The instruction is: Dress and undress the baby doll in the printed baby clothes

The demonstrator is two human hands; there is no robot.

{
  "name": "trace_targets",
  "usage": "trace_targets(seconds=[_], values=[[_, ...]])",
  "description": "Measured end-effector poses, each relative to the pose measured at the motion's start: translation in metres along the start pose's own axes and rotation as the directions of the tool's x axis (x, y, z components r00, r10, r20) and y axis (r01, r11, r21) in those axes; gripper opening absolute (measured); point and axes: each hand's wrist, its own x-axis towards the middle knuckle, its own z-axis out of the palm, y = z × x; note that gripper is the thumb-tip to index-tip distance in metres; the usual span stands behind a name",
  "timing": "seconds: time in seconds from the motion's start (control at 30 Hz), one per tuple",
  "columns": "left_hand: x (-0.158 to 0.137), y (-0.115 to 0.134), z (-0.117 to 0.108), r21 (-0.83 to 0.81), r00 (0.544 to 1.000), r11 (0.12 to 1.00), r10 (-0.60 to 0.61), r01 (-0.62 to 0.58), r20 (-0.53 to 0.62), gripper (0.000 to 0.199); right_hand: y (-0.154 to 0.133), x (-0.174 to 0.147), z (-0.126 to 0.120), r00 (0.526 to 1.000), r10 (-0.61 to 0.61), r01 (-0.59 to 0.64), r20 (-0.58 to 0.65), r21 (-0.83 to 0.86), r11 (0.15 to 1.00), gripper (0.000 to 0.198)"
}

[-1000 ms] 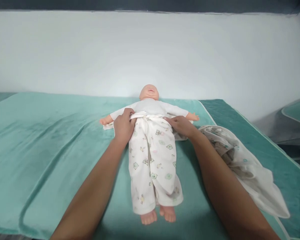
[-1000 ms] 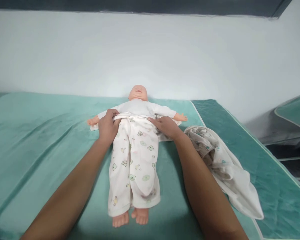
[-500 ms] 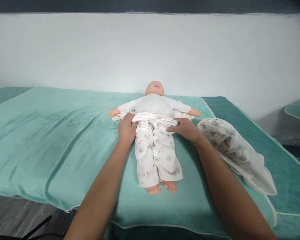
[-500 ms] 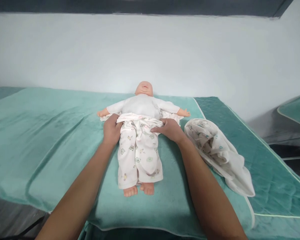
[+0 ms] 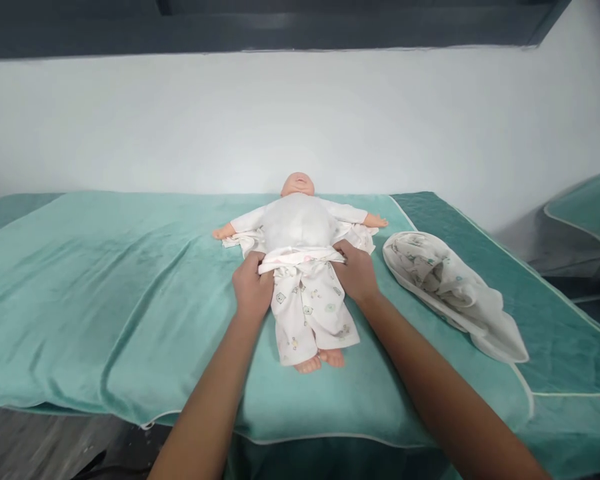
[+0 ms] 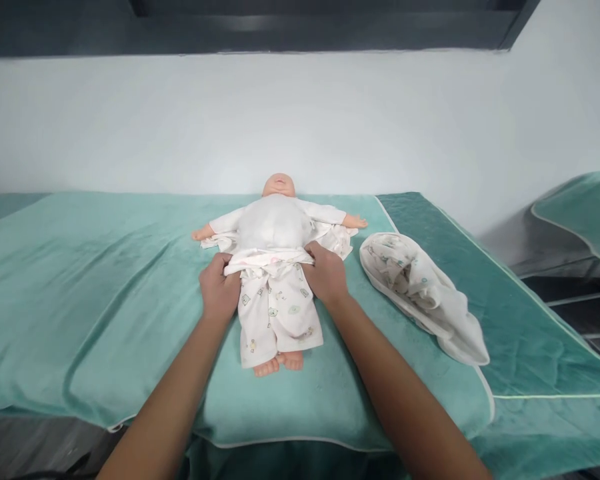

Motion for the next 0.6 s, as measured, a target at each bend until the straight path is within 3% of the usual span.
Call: trace_targets(seconds=[0.1, 0.23, 0.47, 0.6], values=[[-0.008, 0.002, -0.007, -0.089, 0.993, 0.992, -0.086, 0.093, 0.086, 0.004, 0.004, 0.000, 0.000, 0.996, -0.034, 0.012, 0.087, 0.244, 0.970, 0.014], [-0.007, -0.001, -0.008, -0.156, 0.984, 0.982, -0.087, 0.111, 0.154, 0.004, 0.006, 0.000, -0.004, 0.975, 0.001, -0.105, 0.224, 0.452, 0.886, 0.018], [-0.003, -0.003, -0.005, -0.142, 0.978, 0.985, -0.069, 0.098, 0.197, 0.005, 0.000, -0.031, -0.020, 0.908, -0.032, -0.177, 0.418, 0.453, 0.874, 0.037], [-0.004, -0.005, -0.006, -0.155, 0.979, 0.985, -0.039, 0.071, 0.199, 0.012, -0.006, -0.054, -0.026, 0.892, -0.031, -0.209, 0.451, 0.472, 0.856, 0.041]])
